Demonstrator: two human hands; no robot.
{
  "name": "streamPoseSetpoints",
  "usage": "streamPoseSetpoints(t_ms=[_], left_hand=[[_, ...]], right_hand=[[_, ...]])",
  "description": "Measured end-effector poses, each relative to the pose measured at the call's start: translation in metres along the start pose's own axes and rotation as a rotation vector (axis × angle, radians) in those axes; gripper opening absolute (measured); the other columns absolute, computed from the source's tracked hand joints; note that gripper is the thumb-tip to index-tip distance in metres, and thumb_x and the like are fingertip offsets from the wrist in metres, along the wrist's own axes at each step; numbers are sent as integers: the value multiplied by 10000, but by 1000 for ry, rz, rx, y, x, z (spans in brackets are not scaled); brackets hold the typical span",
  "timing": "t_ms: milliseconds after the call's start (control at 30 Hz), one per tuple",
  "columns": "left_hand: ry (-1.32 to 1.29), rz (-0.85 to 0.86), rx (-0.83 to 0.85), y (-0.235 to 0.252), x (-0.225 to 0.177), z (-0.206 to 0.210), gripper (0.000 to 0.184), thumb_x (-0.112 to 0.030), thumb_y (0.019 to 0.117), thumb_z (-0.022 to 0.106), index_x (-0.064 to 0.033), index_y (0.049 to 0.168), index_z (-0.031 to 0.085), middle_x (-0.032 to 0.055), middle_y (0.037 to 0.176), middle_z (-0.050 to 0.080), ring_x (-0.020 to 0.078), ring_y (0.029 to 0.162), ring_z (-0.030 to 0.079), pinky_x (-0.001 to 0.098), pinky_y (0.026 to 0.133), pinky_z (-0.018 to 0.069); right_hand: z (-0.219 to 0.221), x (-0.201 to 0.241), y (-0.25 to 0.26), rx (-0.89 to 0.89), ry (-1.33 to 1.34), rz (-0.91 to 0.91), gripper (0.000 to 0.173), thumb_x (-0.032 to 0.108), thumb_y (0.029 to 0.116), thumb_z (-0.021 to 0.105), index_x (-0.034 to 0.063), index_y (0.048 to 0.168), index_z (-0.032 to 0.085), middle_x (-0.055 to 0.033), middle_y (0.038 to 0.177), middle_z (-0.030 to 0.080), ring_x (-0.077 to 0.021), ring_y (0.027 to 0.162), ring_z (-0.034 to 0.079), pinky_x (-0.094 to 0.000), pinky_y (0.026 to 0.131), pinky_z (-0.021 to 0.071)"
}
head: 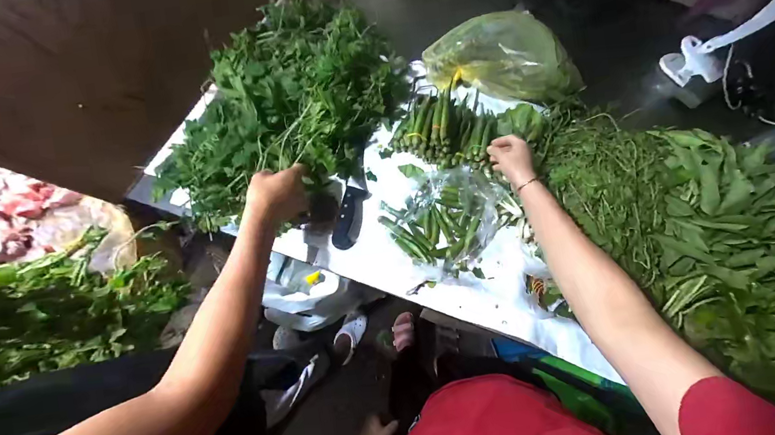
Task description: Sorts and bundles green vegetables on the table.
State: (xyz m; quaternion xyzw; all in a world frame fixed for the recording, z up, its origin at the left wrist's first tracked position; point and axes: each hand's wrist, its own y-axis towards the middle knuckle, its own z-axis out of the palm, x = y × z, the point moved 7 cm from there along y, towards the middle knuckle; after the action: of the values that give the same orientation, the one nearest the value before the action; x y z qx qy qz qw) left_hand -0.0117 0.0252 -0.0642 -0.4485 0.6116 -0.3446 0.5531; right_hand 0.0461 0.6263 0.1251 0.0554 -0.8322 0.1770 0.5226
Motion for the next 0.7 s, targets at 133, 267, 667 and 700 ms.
streamPoseSetpoints(t_ms=[133, 267, 667, 700], left_hand=[[154, 27, 88, 10, -4, 5, 406, -261, 1023, 611, 27, 1308, 609, 248, 1231, 655, 353, 1158, 636, 525, 1031, 487], [144, 131, 139, 7, -13, 0, 350, -239, 1033, 594, 28, 1256, 634, 221, 1156, 674, 308, 1054, 657, 494, 970, 514], [253, 85, 194, 15, -17, -15, 368, -246, 964, 675, 7, 1232, 657, 214, 1142, 692, 334, 1059, 673, 537, 973, 518], [239, 76, 165, 20, -16, -14, 361, -246, 958, 685, 9, 1213, 662, 214, 1109, 695, 334, 1024, 678, 538, 946, 526]], right_hand=[[2, 35, -86, 121, -26, -276, 267, 157, 1039, 583, 4, 1257, 602, -187, 1119, 674, -239, 870, 692, -402, 779, 594], [74, 15, -145, 544, -224, -245, 231, 113, 1033, 594, -29, 1202, 666, -211, 1142, 695, -292, 970, 715, -461, 890, 594], [141, 6, -133, 520, -617, -300, 221, 96, 1016, 590, -4, 1170, 712, -254, 1228, 665, -428, 1146, 645, -598, 982, 511], [141, 5, -128, 515, -619, -317, 209, 88, 1009, 601, -4, 1160, 713, -257, 1210, 670, -430, 1139, 647, -597, 981, 511]])
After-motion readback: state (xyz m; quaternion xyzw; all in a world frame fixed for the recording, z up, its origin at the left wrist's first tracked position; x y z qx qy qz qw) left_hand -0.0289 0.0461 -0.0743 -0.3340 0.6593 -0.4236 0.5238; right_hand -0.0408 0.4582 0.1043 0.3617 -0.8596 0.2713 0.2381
